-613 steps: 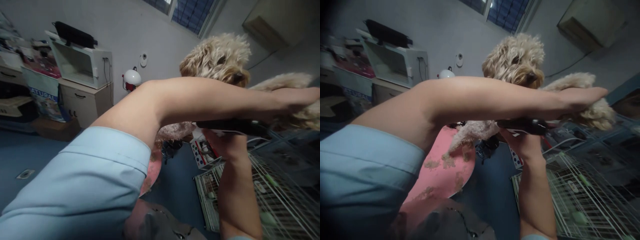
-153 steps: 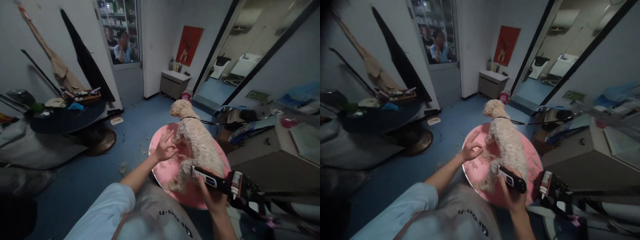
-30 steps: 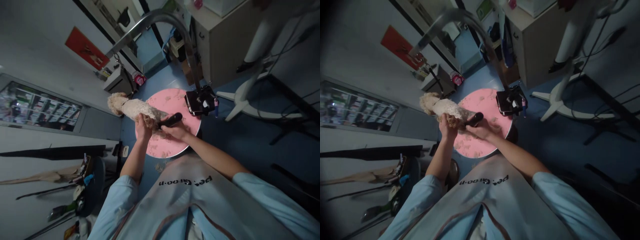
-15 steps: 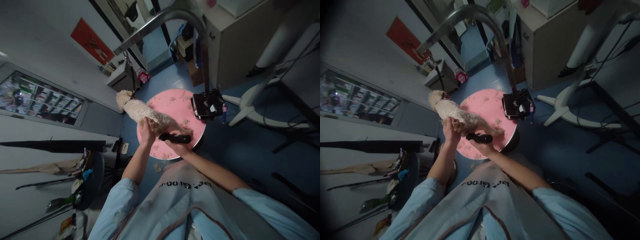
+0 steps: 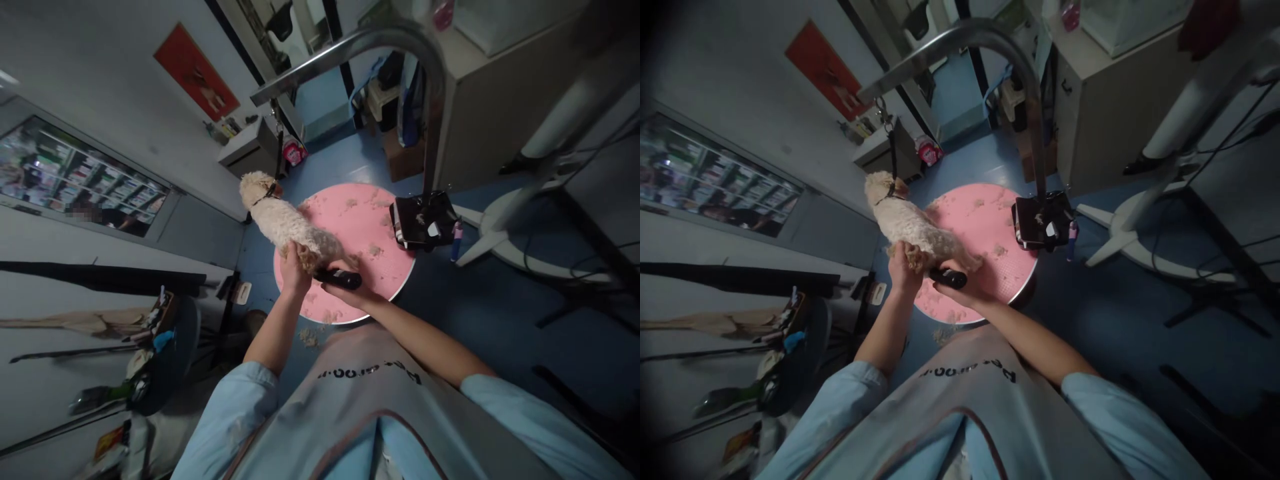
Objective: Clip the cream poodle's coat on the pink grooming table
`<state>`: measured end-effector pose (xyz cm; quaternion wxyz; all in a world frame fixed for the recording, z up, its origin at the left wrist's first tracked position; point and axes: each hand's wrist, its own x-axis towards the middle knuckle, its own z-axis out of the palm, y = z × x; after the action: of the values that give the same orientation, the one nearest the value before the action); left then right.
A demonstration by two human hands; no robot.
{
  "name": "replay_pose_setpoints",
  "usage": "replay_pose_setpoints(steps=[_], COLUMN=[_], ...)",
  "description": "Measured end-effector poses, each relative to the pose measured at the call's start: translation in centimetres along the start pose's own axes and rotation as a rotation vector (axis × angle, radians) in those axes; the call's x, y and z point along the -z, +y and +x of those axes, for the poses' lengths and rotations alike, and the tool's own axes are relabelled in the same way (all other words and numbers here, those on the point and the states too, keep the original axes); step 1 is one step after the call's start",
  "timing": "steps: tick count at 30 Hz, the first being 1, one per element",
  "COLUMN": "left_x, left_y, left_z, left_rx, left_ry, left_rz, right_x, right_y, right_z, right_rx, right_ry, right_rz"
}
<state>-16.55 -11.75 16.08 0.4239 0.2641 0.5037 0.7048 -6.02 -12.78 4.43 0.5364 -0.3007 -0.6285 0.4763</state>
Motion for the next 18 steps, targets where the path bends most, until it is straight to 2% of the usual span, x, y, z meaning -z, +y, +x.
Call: replay_pose_setpoints(steps=[3,6,10,12,13,16,17,18], left_x=[0.4,0.7,1.3,1.8,2.1,2.5,2.6,2.6], left_y=[0.2,0.3,0.4,0.4,0.4,0.2,0.1,0.0], left_z=[-0.1,-0.2,-0.2,-0.1,-0.1,-0.1,-0.1,-0.2], left_rx=[0.016,0.041,0.026,0.011,0.01,0.035,0.042,0.042], left_ry=[0.005,0.027,0.06,0.069,0.072,0.063,0.062,0.068], left_rz=[-0.023,-0.034,-0.042,-0.042,-0.041,-0.035,-0.035,-0.039], right_x=[0.5,-0.2,-1.0,-0.1,0.6,3.0,3.5,3.8], right_y=[-0.1,-0.1,0.3,0.2,0.0,-1.4,-2.0,-2.6], right_z=[0.1,0.0,-0.9,-1.5,-1.5,0.5,1.9,3.4], right_rx=[-0.039,-0.089,-0.246,-0.323,-0.325,-0.254,-0.251,-0.256], right_ry=[-0.004,0.017,-0.211,-0.24,-0.179,0.136,0.187,0.182], right_rz=[0.111,0.172,0.007,0.001,0.036,0.242,0.305,0.34])
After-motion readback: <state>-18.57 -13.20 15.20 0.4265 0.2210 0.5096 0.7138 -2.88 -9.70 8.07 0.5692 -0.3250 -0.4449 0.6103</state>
